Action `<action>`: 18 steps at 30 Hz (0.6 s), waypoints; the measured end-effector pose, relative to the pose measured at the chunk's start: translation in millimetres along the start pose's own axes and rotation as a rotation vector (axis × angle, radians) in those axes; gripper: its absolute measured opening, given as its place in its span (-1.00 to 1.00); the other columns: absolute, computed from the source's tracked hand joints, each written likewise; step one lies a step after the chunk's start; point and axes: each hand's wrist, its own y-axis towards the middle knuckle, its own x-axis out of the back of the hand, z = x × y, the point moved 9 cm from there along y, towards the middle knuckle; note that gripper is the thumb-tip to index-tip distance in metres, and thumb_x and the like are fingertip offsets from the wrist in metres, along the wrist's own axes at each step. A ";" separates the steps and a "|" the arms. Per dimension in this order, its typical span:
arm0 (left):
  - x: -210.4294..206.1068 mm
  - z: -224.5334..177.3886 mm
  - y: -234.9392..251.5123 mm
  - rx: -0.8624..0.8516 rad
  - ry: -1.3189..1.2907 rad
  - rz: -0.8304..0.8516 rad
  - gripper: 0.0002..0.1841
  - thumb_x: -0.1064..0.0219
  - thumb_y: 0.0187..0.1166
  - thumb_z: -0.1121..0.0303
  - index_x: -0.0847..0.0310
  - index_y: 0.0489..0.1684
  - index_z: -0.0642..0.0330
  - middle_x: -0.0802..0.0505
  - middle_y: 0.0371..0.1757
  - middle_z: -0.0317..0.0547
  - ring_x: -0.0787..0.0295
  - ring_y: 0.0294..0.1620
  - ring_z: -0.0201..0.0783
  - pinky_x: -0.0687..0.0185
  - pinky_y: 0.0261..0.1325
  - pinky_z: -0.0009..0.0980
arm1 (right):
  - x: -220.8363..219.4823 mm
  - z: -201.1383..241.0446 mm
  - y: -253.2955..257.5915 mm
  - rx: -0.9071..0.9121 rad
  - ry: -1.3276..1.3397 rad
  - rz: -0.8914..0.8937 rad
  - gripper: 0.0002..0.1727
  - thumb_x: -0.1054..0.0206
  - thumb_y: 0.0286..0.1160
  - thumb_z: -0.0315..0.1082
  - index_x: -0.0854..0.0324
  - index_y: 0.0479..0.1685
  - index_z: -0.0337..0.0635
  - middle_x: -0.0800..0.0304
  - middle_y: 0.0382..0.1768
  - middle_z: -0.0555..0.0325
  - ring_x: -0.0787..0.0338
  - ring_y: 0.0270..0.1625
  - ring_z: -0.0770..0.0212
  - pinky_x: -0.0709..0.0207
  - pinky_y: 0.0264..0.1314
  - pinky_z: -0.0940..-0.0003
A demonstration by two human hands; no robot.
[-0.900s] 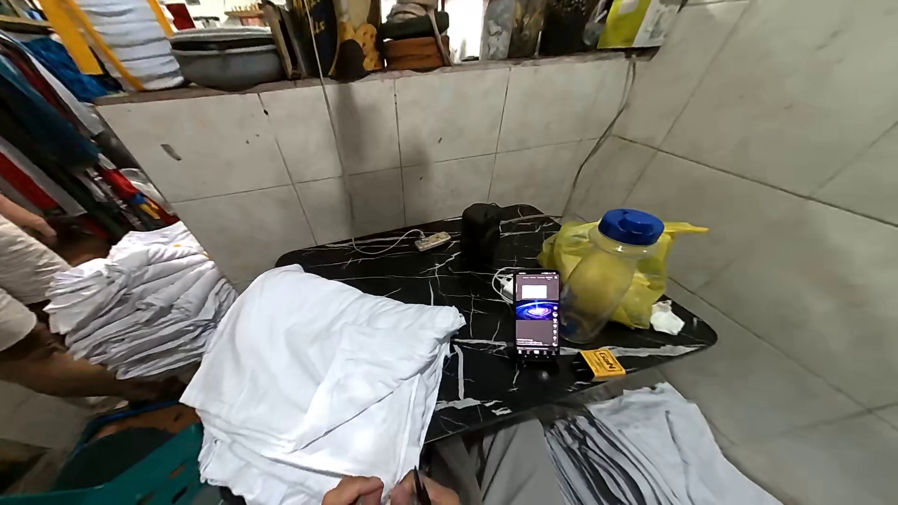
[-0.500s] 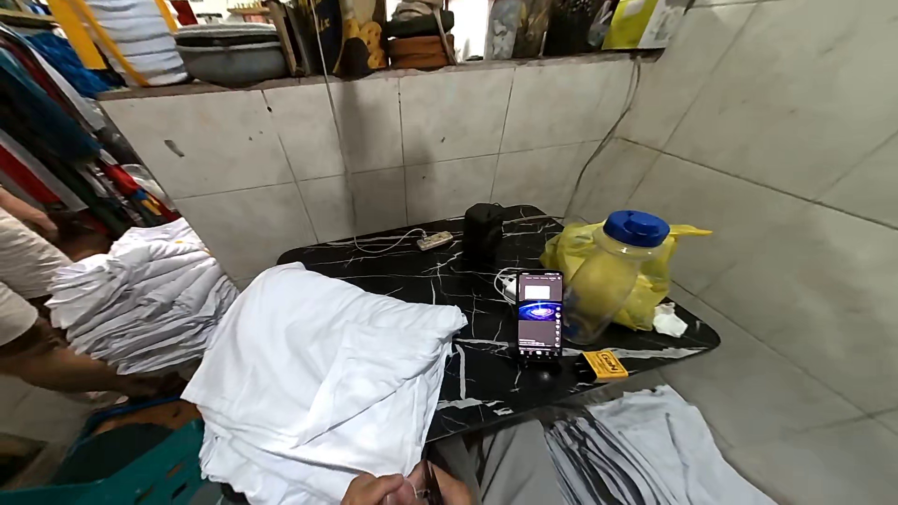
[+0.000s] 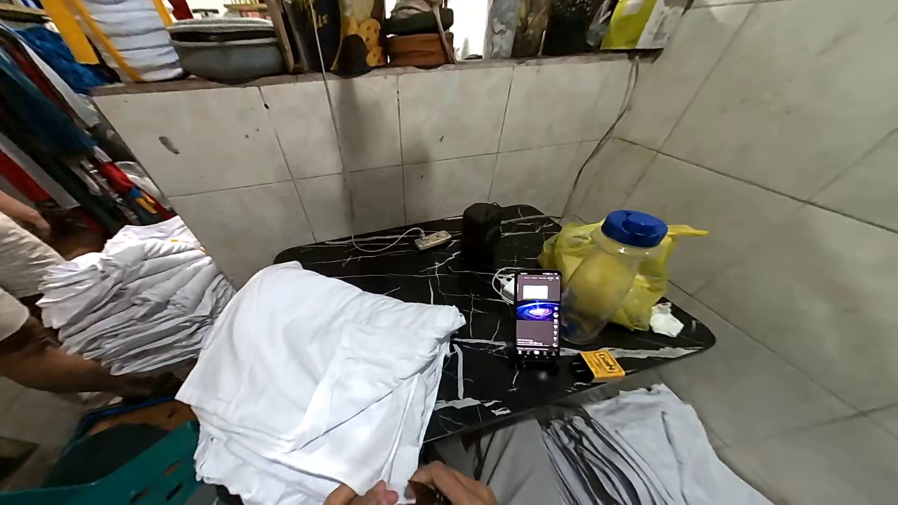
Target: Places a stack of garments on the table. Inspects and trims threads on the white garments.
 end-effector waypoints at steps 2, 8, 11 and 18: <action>3.5 9.8 0.8 0.072 -0.090 -0.029 -0.86 -0.39 0.61 0.41 -0.79 -0.28 0.30 -0.82 -0.34 -0.10 -0.73 -0.27 -0.45 -0.68 -0.10 -0.59 | 5.2 -2.2 2.0 -0.025 -0.085 0.020 -0.56 -0.52 0.50 -0.10 -0.76 0.08 -0.35 -0.89 -0.17 -0.10 -0.85 -0.26 0.12 -0.74 -0.17 0.17; 0.4 21.4 2.5 0.225 -0.233 0.002 -0.77 -0.35 0.69 0.15 -0.68 -0.29 0.09 -0.67 -0.26 -0.31 -0.63 -0.23 -0.60 -0.63 -0.13 -0.65 | 2.0 -0.5 2.5 0.094 -0.124 0.046 -0.67 -0.48 0.56 -0.18 -0.77 -0.03 -0.33 -0.85 -0.28 -0.07 -0.80 -0.36 0.12 -0.68 -0.31 0.20; -4.2 17.1 0.4 0.229 -0.274 0.043 -0.80 -0.38 0.67 0.17 -0.70 -0.28 0.06 -0.70 -0.19 -0.32 -0.64 -0.09 -0.59 -0.62 0.04 -0.63 | -4.8 0.9 2.2 0.133 -0.124 0.068 -0.68 -0.44 0.60 -0.20 -0.75 -0.05 -0.35 -0.86 -0.29 -0.07 -0.84 -0.32 0.11 -0.72 -0.26 0.18; -5.3 14.5 -8.0 0.192 -0.232 0.089 -0.94 -0.44 0.54 0.41 -0.71 -0.30 0.14 -0.74 -0.14 -0.24 -0.70 -0.04 -0.55 -0.69 0.06 -0.65 | -19.8 8.5 3.2 0.163 -0.189 0.085 -0.76 -0.36 0.62 -0.28 -0.74 -0.06 -0.32 -0.88 -0.34 -0.04 -0.84 -0.45 0.10 -0.70 -0.45 0.13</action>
